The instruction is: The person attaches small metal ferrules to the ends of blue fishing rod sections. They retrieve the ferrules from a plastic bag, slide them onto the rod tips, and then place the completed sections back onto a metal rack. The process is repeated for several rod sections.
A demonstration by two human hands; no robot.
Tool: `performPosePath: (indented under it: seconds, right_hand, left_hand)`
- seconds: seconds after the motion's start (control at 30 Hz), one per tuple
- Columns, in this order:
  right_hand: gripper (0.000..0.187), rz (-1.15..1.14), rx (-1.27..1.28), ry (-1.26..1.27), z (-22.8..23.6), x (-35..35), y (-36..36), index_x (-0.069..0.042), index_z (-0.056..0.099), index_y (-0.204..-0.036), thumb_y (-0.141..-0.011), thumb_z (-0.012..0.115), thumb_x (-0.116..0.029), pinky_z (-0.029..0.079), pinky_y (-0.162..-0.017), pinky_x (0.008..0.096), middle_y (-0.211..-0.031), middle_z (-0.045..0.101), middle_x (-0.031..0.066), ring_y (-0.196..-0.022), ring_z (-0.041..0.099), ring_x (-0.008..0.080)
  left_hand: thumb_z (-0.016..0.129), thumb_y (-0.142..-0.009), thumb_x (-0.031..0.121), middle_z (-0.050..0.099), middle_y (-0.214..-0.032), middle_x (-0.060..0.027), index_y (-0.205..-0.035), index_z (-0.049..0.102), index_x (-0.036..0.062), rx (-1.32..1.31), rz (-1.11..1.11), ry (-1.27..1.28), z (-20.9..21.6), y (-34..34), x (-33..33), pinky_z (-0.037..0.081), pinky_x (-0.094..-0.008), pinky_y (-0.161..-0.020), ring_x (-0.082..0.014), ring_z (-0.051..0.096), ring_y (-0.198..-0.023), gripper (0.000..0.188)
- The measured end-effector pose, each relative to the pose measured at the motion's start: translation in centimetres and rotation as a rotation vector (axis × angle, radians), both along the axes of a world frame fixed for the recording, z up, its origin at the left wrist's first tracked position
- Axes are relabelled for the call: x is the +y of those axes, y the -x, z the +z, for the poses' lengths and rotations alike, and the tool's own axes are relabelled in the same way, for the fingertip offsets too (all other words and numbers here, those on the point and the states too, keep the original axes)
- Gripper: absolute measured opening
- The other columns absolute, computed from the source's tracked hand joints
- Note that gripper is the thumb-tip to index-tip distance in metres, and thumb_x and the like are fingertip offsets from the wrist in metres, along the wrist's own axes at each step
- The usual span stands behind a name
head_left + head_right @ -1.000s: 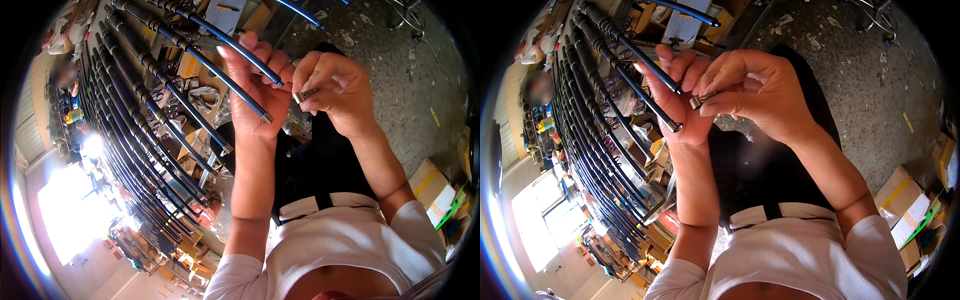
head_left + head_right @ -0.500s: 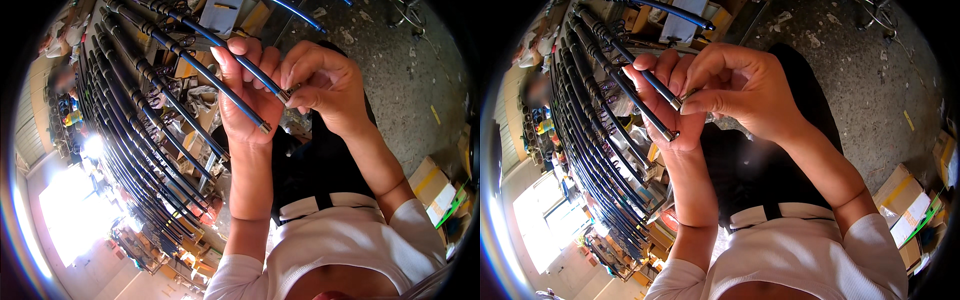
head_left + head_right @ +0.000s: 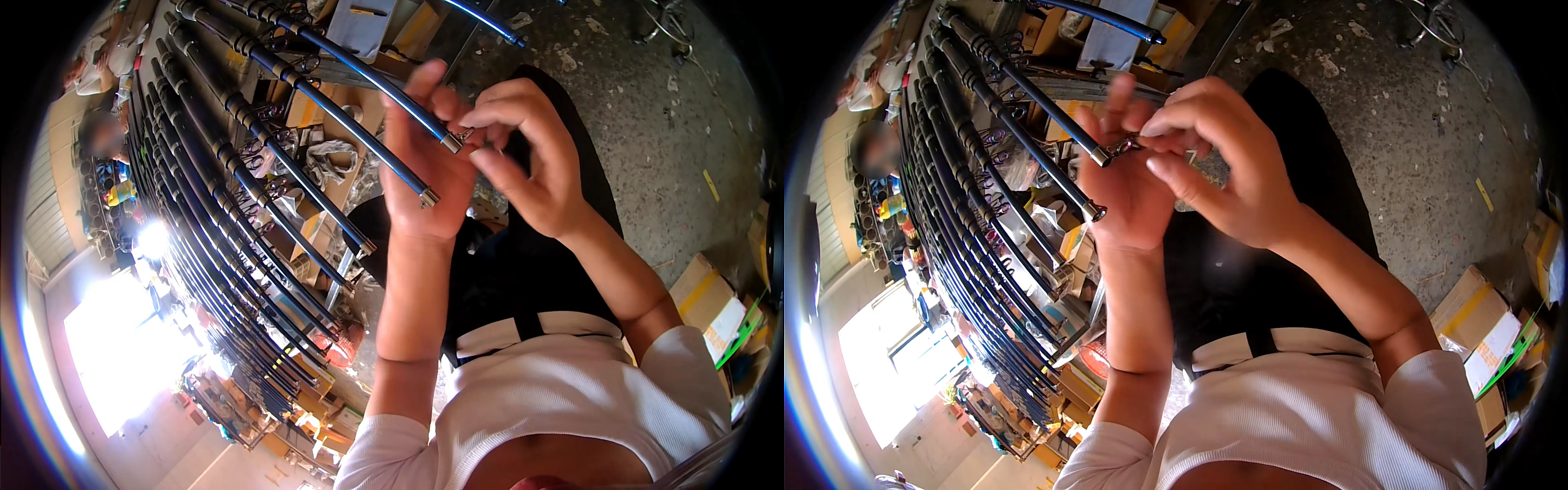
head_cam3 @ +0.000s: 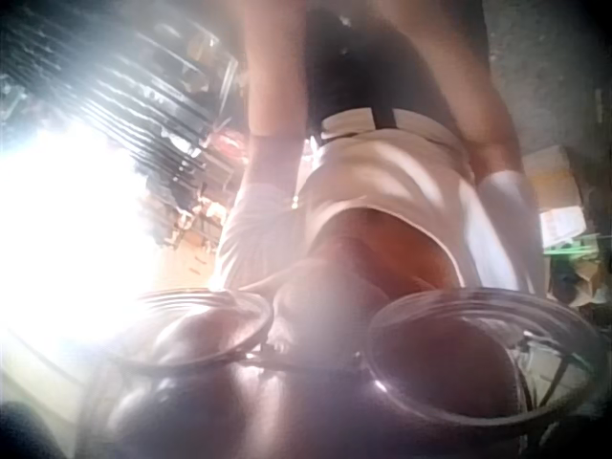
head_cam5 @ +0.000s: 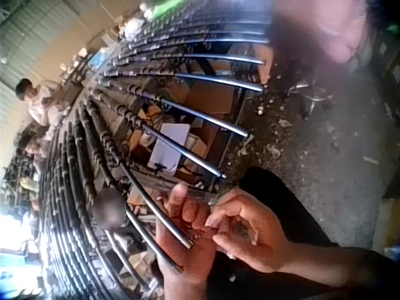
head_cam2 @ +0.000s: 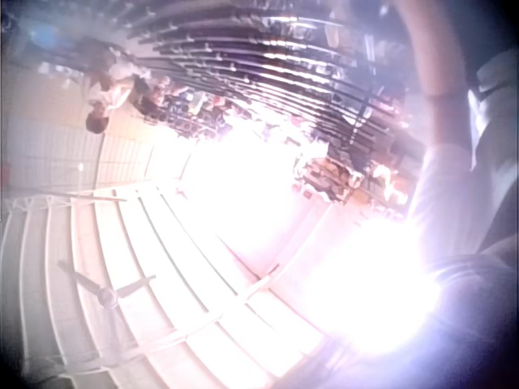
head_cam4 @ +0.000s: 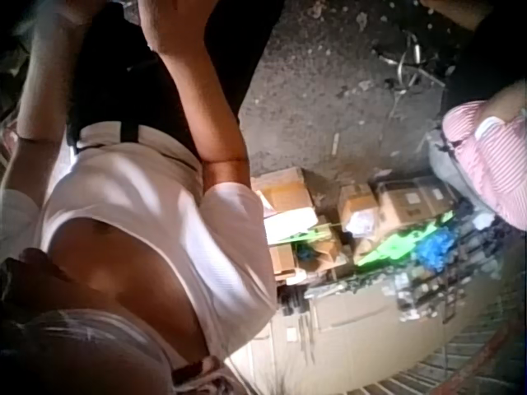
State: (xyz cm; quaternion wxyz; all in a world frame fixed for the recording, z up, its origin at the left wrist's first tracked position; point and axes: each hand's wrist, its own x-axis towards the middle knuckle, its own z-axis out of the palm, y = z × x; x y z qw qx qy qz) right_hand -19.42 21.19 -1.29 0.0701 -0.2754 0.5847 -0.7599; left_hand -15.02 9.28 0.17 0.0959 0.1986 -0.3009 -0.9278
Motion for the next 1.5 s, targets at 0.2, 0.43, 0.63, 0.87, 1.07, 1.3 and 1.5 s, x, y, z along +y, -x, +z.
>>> performPosePath:
  seconds: [0.2,0.43,0.63,0.87,1.07,1.3,1.5]
  right_hand:
    - [0.021,-0.153,0.649,-0.668,-1.2,1.2,-0.1,-0.009,0.063,-0.080,-0.061,0.070,-0.011,0.046,-0.082,0.0339,-0.105,0.057,0.0025,-0.098,0.055,0.0215]
    - [0.018,-0.103,0.672,-0.497,-1.3,2.3,1.0,-0.006,0.064,-0.076,-0.060,0.071,-0.009,0.047,-0.081,0.0343,-0.088,0.062,0.0023,-0.092,0.059,0.0209]
    - [0.018,0.005,0.352,-0.110,-0.3,2.7,2.5,-0.001,0.065,-0.081,-0.065,0.074,-0.002,0.049,-0.071,0.0316,-0.081,0.063,0.0076,-0.078,0.062,0.0216]
    - [0.013,0.273,-0.452,0.419,0.3,2.9,4.5,0.003,0.062,-0.078,-0.072,0.073,0.003,0.045,-0.052,0.0219,-0.078,0.064,0.0099,-0.060,0.058,0.0105]
    - [0.014,0.301,-0.474,0.472,1.2,1.3,5.3,0.002,0.062,-0.077,-0.070,0.074,0.004,0.044,-0.052,0.0204,-0.077,0.064,0.0087,-0.058,0.055,0.0084]
    - [0.015,0.300,-0.514,0.473,1.2,0.7,5.5,0.001,0.062,-0.077,-0.070,0.075,0.003,0.042,-0.050,0.0191,-0.076,0.063,0.0079,-0.057,0.055,0.0076]
    - [0.012,0.313,-0.516,0.486,1.1,0.8,5.6,0.002,0.061,-0.079,-0.073,0.072,0.003,0.041,-0.048,0.0190,-0.077,0.063,0.0082,-0.053,0.053,0.0075]
  left_hand:
    - [0.033,-0.098,0.041,0.053,-0.116,-0.0136,-0.121,0.047,-0.0009,-0.208,-0.087,0.035,-2.4,-1.5,2.0,0.039,-0.0363,-0.096,-0.0233,0.050,-0.111,0.050]
    - [0.035,-0.099,0.039,0.054,-0.105,-0.0065,-0.112,0.053,0.0022,-0.264,-0.067,-0.105,-1.1,-0.6,3.4,0.044,-0.0300,-0.087,-0.0148,0.054,-0.097,0.043]
    - [0.047,-0.095,0.039,0.056,-0.094,-0.0024,-0.105,0.055,0.0060,-0.164,-0.102,-0.227,-1.5,0.7,3.3,0.045,-0.0255,-0.076,-0.0120,0.054,-0.089,0.035]
    - [0.056,-0.089,0.043,0.033,-0.066,0.0067,-0.096,0.054,0.0119,0.088,-0.021,-0.127,0.9,5.1,2.2,0.028,-0.0213,-0.053,-0.0080,0.029,-0.060,0.033]
    - [0.057,-0.086,0.046,0.040,-0.067,0.0071,-0.101,0.064,0.0198,0.315,-0.131,-0.094,1.7,6.9,0.4,0.032,-0.0201,-0.059,-0.0083,0.034,-0.064,0.031]
    - [0.054,-0.090,0.042,0.038,-0.068,0.0062,-0.097,0.063,0.0190,0.325,-0.138,-0.030,1.7,6.8,0.4,0.034,-0.0213,-0.062,-0.0089,0.035,-0.064,0.026]
    - [0.052,-0.092,0.038,0.035,-0.066,0.0053,-0.098,0.061,0.0182,0.368,-0.176,-0.061,1.6,6.7,0.2,0.035,-0.0231,-0.064,-0.0103,0.034,-0.065,0.023]
